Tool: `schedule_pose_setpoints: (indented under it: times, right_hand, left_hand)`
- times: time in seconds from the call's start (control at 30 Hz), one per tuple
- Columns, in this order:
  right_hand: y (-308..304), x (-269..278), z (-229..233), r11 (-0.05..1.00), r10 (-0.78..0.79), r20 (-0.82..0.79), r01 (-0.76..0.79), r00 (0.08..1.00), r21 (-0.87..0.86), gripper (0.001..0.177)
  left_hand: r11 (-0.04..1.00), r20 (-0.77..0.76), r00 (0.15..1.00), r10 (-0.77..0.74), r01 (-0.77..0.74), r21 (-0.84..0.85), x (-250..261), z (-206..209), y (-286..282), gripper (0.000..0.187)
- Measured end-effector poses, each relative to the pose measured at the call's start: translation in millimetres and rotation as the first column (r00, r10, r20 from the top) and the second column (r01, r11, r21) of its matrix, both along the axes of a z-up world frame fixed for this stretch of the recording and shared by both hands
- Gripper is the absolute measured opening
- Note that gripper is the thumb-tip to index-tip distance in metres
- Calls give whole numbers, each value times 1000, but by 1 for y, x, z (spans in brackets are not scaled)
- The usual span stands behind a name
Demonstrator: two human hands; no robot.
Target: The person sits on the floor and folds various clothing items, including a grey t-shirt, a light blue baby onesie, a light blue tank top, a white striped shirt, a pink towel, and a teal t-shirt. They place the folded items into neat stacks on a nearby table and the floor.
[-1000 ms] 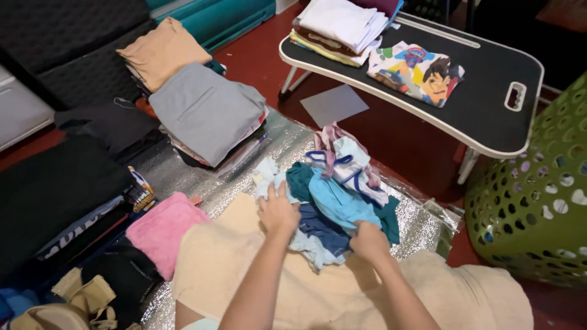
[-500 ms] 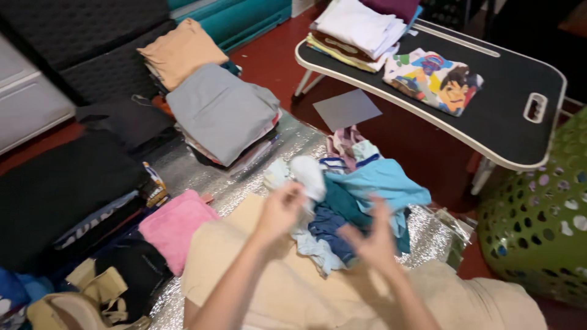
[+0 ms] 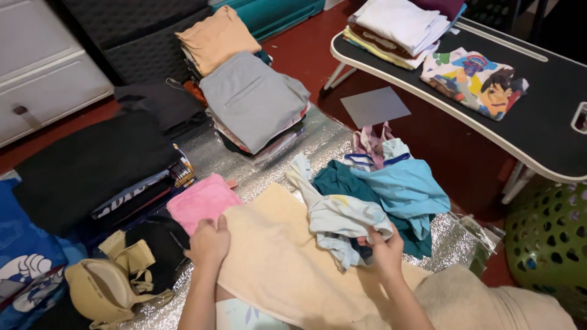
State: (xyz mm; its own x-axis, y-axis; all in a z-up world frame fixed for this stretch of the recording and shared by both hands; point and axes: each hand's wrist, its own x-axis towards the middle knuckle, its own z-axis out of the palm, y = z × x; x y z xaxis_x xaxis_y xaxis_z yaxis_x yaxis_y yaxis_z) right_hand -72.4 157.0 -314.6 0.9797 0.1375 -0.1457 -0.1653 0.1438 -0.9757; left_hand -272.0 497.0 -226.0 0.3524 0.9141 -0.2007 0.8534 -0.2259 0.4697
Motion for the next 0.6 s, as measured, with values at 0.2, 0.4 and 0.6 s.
schedule_pose_setpoints:
  times: [0.2,0.4,0.6]
  right_hand:
    - [-4,-7,11,999,-6,28,6,1000,-32,35]
    - [-14,-5,23,998,-27,122,34,992,-49,27]
    - [-24,-2,39,995,-50,135,60,990,-75,26]
  left_hand:
    - [1000,-13,1000,-7,7,-5,-30,12,1,52]
    - [994,239,967,86,-98,38,-115,7,24,46]
    - [987,207,975,79,-106,119,-181,-46,56,45]
